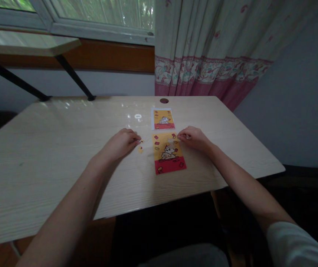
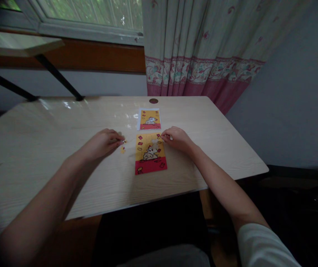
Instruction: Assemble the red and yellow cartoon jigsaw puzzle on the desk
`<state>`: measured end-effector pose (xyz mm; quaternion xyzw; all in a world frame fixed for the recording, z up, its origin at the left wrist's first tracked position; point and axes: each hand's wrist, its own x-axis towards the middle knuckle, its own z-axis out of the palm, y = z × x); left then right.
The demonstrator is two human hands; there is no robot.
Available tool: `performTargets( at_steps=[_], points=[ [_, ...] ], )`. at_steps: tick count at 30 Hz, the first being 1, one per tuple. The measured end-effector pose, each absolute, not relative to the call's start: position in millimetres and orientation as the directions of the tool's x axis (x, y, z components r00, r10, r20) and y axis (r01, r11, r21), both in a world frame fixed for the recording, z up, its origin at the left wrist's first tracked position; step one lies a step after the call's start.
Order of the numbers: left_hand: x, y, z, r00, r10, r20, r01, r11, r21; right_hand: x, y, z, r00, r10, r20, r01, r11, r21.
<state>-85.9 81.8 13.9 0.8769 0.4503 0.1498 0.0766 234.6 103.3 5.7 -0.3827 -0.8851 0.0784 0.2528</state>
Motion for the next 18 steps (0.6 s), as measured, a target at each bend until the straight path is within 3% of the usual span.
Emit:
performTargets(
  at_steps=[8, 11, 15, 18],
  points=[
    [-78.3, 77.0, 23.4, 0.432, 0.890, 0.147, 0.777, -0.450, 0.441, 230.9, 100.5, 7.4, -0.591, 0.692, 0.414, 0.615, 0.719, -0.325],
    [-70.4, 71.4, 25.6, 0.319, 0.930, 0.184, 0.740, -0.366, 0.565, 229.1, 98.9, 7.3, -0.580, 0.680, 0.449, 0.590, 0.730, -0.343],
    [-48.1, 68.4, 31.1, 0.203, 0.966, 0.160, 0.460, -0.238, 0.856, 221.3, 92.4, 7.6, -0.551, 0.635, 0.541, 0.523, 0.768, -0.369],
    [-27.4, 67.6, 34.4, 0.208, 0.968, 0.138, 0.256, -0.190, 0.948, 212.3, 86.0, 8.5, -0.526, 0.590, 0.613, 0.464, 0.803, -0.375]
  ],
)
